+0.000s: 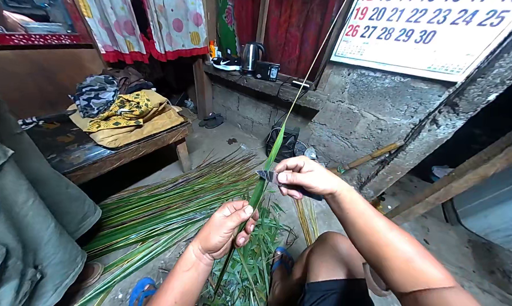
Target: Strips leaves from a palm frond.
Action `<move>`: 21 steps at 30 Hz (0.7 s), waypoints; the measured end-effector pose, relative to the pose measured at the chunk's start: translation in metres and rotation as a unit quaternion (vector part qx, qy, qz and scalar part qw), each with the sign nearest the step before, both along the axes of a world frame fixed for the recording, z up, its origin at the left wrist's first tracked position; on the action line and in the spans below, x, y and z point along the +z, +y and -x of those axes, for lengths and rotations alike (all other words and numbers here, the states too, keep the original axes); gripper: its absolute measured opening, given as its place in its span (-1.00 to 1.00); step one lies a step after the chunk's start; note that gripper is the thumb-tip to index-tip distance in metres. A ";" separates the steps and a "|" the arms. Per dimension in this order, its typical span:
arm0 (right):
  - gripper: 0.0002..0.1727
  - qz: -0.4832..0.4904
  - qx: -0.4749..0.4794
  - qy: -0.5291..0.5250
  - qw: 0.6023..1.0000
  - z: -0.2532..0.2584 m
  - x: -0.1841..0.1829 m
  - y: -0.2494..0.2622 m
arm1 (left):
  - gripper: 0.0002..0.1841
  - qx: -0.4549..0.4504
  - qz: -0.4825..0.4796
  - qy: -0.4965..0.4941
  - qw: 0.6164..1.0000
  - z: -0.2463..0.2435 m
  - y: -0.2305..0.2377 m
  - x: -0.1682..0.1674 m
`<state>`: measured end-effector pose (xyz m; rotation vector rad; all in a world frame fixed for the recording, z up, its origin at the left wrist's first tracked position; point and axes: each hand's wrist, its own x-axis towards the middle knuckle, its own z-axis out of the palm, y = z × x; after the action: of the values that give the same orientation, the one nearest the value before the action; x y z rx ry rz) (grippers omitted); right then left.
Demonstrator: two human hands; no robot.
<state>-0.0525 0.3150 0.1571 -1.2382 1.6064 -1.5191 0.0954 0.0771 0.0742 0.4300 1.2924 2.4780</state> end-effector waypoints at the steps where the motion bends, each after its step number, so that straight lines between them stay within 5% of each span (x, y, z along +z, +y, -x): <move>1: -0.76 -0.005 -0.008 0.013 1.000 0.003 0.005 0.000 | -0.73 -0.001 -0.006 -0.002 1.000 0.000 0.000 -0.001; 11: -0.76 0.060 -0.149 0.063 0.985 0.037 0.067 0.006 | -0.74 0.012 0.018 -0.015 1.000 0.000 -0.003 -0.006; 16: -0.71 -0.051 -0.017 0.041 0.998 0.006 0.029 -0.003 | -0.73 -0.005 -0.013 -0.007 1.000 0.000 -0.002 0.000; 21: -0.76 -0.007 0.034 0.014 0.999 0.001 0.009 -0.010 | -0.75 -0.032 -0.021 -0.009 0.999 -0.001 -0.001 -0.002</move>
<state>-0.0534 0.3052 0.1661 -1.2990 1.5750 -1.4528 0.0965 0.0757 0.0720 0.4512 1.2036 2.4532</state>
